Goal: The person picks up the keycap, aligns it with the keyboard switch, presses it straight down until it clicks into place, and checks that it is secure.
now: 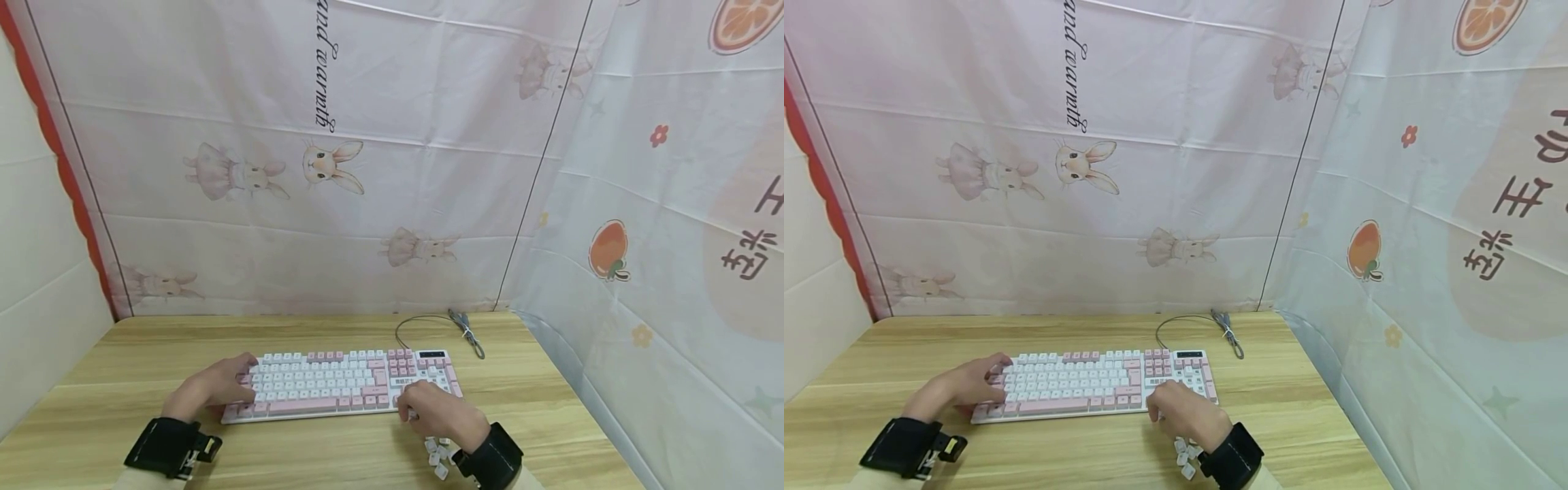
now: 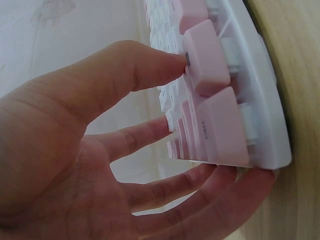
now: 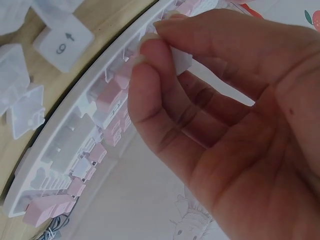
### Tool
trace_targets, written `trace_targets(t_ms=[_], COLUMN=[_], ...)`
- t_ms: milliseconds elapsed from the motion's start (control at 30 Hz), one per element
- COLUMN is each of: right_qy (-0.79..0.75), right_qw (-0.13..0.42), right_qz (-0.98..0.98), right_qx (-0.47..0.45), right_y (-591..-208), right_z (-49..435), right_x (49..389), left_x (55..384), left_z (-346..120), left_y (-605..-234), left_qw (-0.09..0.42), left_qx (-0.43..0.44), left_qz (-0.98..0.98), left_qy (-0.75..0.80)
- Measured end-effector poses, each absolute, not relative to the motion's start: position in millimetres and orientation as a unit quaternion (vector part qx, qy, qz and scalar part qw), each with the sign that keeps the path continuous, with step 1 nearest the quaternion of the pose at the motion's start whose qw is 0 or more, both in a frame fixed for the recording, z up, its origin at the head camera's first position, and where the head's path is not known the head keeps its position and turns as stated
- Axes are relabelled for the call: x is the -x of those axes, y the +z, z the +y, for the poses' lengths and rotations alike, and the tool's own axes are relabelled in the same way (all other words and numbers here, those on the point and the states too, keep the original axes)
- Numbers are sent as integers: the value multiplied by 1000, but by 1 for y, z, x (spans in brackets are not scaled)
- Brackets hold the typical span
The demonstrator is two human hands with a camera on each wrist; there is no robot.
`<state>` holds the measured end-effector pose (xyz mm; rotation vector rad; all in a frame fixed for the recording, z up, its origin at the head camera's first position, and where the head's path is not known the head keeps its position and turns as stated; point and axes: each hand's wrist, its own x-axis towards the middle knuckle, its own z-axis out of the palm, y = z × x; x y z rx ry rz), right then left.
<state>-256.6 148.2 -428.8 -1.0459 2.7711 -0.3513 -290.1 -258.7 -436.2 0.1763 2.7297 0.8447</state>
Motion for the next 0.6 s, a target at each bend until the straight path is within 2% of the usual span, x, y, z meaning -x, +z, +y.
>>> trace_targets(t_ms=[600], right_qy=[-124], right_qw=[82], right_qz=[922], right_qx=[356], right_y=[-427], right_z=[150], right_x=[259], left_x=[290], left_z=[-258], left_y=[-437], left_qw=[136], left_qx=[-64], left_qz=[947], left_qy=[285])
